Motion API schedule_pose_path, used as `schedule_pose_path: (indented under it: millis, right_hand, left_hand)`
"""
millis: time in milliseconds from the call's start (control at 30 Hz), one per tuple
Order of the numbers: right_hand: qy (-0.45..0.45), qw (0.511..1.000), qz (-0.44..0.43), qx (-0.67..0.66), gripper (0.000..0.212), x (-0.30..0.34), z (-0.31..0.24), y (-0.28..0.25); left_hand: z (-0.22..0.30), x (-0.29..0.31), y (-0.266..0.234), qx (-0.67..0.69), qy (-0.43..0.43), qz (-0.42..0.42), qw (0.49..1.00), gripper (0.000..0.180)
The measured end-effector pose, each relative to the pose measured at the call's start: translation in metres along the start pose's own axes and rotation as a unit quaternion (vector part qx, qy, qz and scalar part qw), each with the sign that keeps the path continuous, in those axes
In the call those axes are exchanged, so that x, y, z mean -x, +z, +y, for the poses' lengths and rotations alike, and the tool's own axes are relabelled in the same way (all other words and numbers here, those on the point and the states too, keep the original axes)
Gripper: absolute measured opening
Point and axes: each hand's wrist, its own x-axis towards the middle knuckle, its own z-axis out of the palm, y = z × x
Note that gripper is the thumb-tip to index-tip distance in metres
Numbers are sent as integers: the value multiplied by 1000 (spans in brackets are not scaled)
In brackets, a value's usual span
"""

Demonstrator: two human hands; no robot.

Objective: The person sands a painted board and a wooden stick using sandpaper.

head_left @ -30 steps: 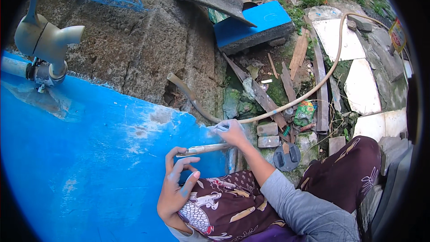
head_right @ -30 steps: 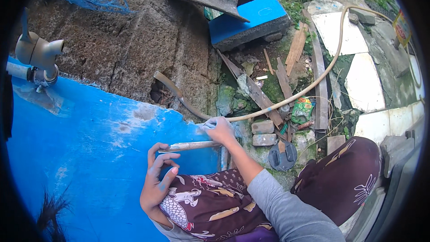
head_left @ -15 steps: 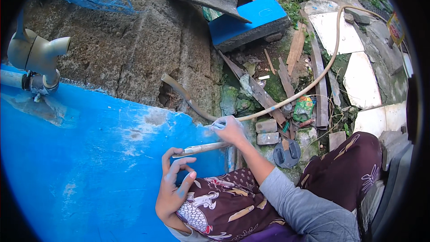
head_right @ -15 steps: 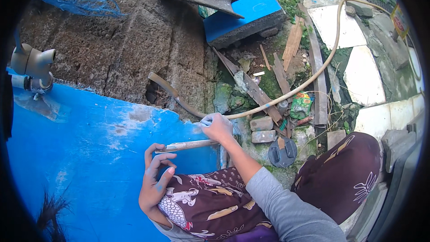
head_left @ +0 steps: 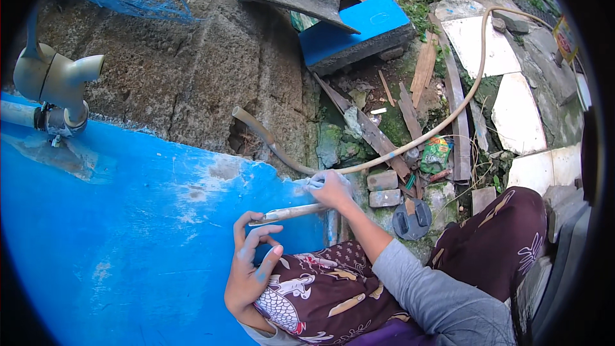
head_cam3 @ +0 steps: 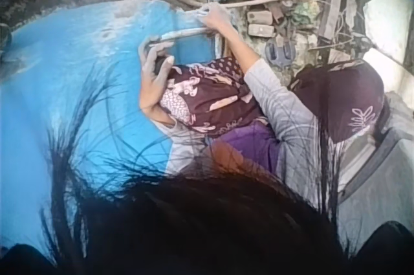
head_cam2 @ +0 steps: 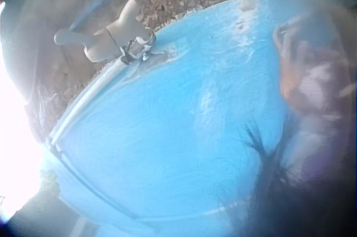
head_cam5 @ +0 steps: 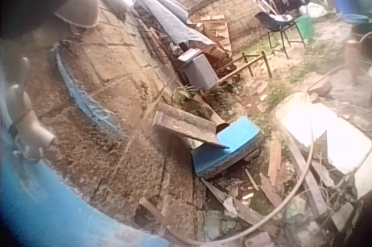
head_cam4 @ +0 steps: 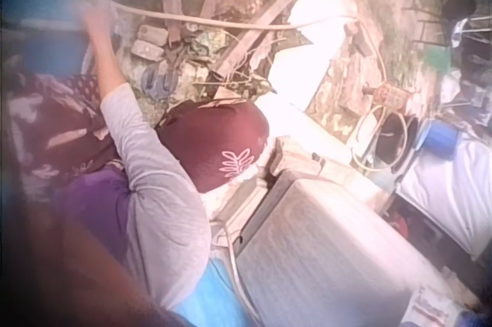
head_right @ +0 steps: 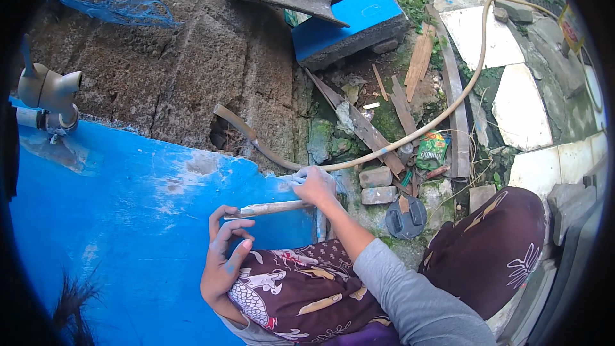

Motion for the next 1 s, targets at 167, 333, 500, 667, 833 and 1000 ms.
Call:
schedule_pose_path:
  millis: [167, 333, 500, 667, 833, 1000]
  right_hand:
    - [-14, 997, 48, 51, 28, 15, -8, 13]
    - [-86, 980, -77, -163, 31, 12, -27, 8]
    - [24, 997, 44, 52, 28, 5, -10, -5]
    - [-60, 996, -6, -68, 28, 10, -5, 16]
    - [-40, 993, -33, -104, 31, 10, -28, -1]
    - [-3, 998, 28, 61, 33, -12, 30, 5]
  left_hand:
    - [-4, 0, 1, 18, -7, -6, 1000, 30]
    - [-1, 3, -2, 8, -15, 5, 1000, 30]
    - [0, 0, 0, 5, -10, -1, 1000, 30]
    - [3, -1, 3, 30, -35, -12, 999, 29]
    - [-2, 3, -3, -1, -14, 8, 1000, 31]
    - [3, -4, 4, 12, -12, -12, 1000, 30]
